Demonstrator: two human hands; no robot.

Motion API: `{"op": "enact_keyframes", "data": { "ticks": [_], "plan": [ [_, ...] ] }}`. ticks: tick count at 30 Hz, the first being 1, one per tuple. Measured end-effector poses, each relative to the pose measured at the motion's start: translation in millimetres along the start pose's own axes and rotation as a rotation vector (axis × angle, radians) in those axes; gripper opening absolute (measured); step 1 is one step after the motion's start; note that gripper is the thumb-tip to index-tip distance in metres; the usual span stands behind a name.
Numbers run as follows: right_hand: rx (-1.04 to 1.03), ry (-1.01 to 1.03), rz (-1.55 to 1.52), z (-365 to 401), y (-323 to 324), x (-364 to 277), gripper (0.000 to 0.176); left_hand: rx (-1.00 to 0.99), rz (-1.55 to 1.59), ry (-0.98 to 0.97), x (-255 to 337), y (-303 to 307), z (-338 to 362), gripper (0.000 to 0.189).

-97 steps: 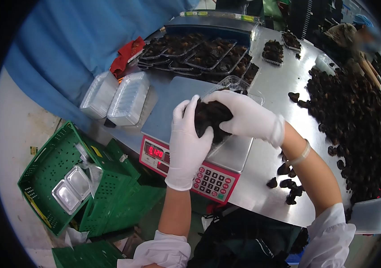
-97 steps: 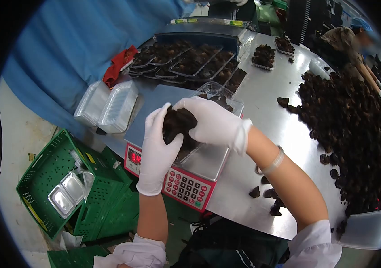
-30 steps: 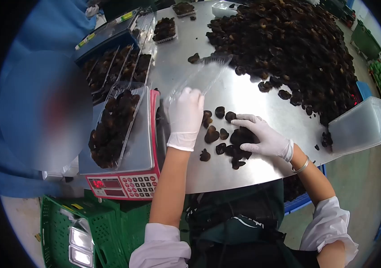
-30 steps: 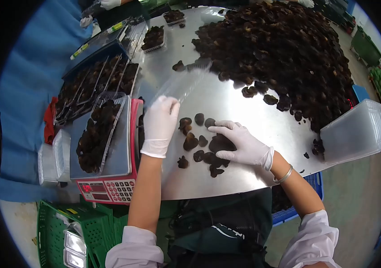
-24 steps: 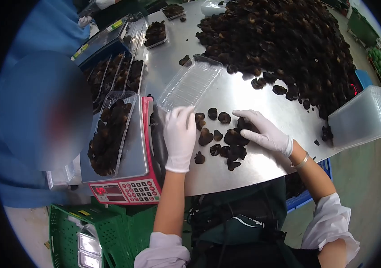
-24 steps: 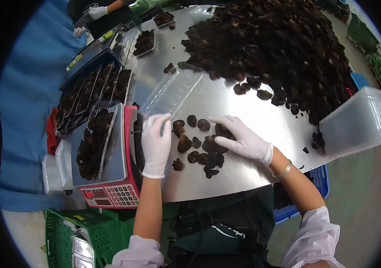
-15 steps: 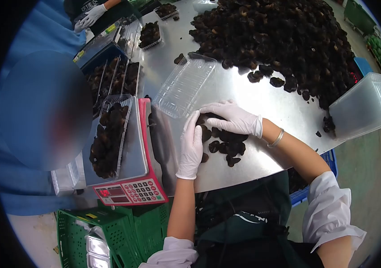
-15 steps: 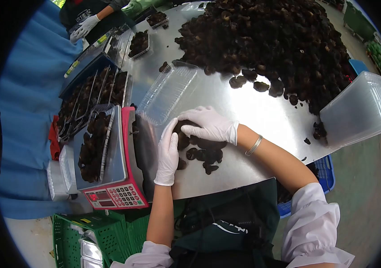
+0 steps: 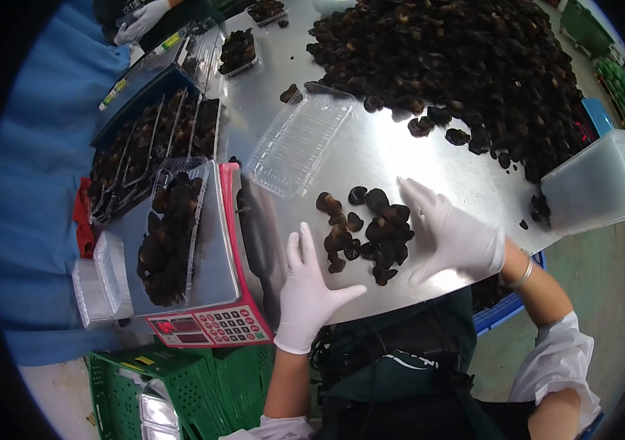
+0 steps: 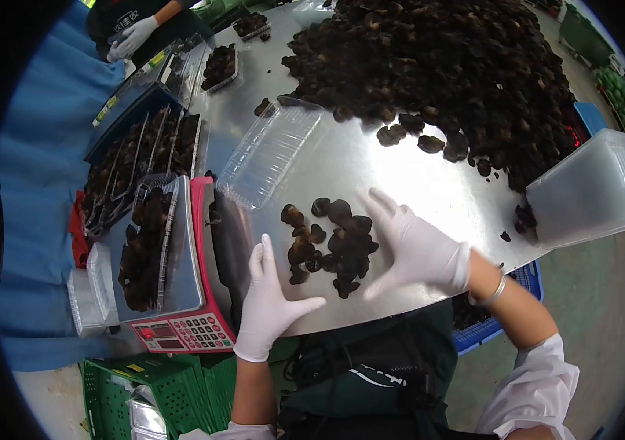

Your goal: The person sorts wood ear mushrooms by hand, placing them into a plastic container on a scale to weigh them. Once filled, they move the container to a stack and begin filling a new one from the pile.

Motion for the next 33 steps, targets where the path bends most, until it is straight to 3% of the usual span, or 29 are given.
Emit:
{"op": "enact_keyframes", "data": {
  "ticks": [1, 4, 10, 11, 12, 14, 15, 18, 23, 26, 29, 32, 33],
  "plan": [
    [-0.006, -0.018, 0.183, -1, -6, -18, 0.144, 0.003, -0.014, -0.001, 7, -2, -2, 0.133],
    [0.011, -0.049, 0.352, -12, -30, -37, 0.139, 0.011, -0.078, -0.024, 17, -10, -11, 0.142],
    [0.014, -0.164, 0.217, -49, -24, -10, 0.130, -0.040, 0.075, -0.021, 11, -17, -47, 0.131],
    [0.000, -0.184, 0.193, -54, -21, -12, 0.115, -0.042, 0.101, -0.058, 10, -21, -55, 0.124],
    [0.000, -0.186, 0.196, -59, -25, -6, 0.115, -0.044, 0.129, -0.098, 13, -23, -61, 0.118],
    [0.090, -0.024, 0.051, -74, -35, -1, 0.094, -0.047, 0.190, -0.088, 21, -24, -72, 0.107],
    [0.072, -0.053, -0.057, -80, -33, -6, 0.073, -0.081, 0.301, -0.070, 21, -28, -78, 0.102],
    [0.088, -0.099, -0.299, -93, -39, 10, 0.064, -0.041, 0.486, -0.046, 18, -27, -86, 0.088],
    [0.159, 0.028, -0.280, -132, -19, 4, 0.059, 0.064, 0.874, -0.068, 9, 1, -109, 0.080],
    [0.177, 0.184, -0.155, -184, 1, -7, 0.060, 0.185, 0.857, 0.006, 8, 38, -133, 0.077],
    [0.130, 0.247, -0.128, -227, 7, -2, 0.065, 0.427, 0.582, -0.080, -20, 54, -172, 0.073],
    [0.088, 0.288, 0.105, -241, 12, -6, 0.069, 0.398, 0.400, 0.008, -29, 55, -180, 0.073],
    [0.057, 0.239, 0.129, -232, 17, -7, 0.069, 0.370, 0.505, 0.065, -21, 57, -168, 0.071]
  ]
}}
Point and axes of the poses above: each hand's wrist, its own z-axis away from the middle knuckle, its own y-axis out of the back of the hand, x = y × z, the point moved 7 cm from there along -z, towards the middle knuckle, and after that the axes turned 3 degrees about y, right-handed, at the moved point
